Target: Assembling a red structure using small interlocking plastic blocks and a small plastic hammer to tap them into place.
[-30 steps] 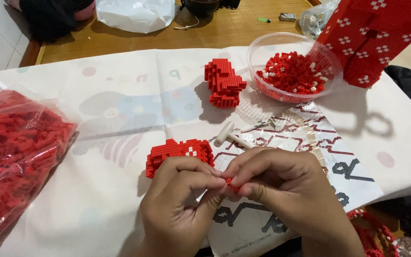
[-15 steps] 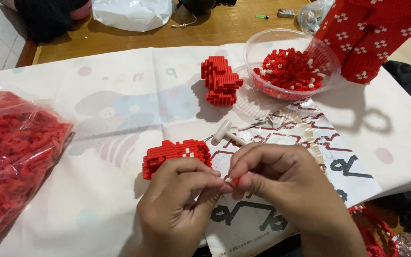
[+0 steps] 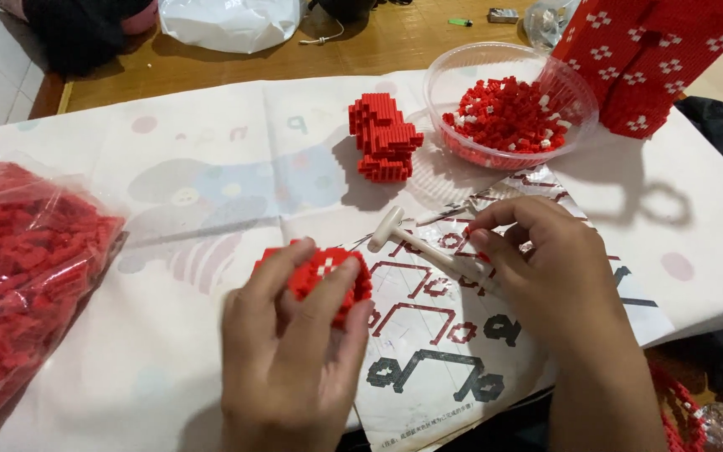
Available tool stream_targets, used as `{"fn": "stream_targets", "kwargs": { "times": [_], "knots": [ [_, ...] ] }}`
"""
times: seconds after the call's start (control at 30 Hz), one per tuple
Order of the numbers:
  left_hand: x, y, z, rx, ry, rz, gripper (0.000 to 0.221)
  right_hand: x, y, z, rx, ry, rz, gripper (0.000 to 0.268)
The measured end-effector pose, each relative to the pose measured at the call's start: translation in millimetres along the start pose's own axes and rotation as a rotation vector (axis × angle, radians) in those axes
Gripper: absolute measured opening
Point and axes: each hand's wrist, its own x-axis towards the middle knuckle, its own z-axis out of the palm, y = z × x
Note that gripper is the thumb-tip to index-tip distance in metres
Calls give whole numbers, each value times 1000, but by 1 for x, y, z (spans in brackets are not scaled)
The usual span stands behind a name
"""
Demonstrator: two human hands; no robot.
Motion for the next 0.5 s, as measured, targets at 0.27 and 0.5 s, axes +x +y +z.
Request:
{"fn": "stream_targets", "kwargs": {
  "times": [0.27, 0.5],
  "knots": [
    [-1, -19, 1, 195, -188, -58, 60, -7, -1, -3, 193, 104, -48, 5],
    [4, -20, -1, -217, -121, -266, 65, -14, -2, 4, 655, -71, -94, 6]
  ]
}}
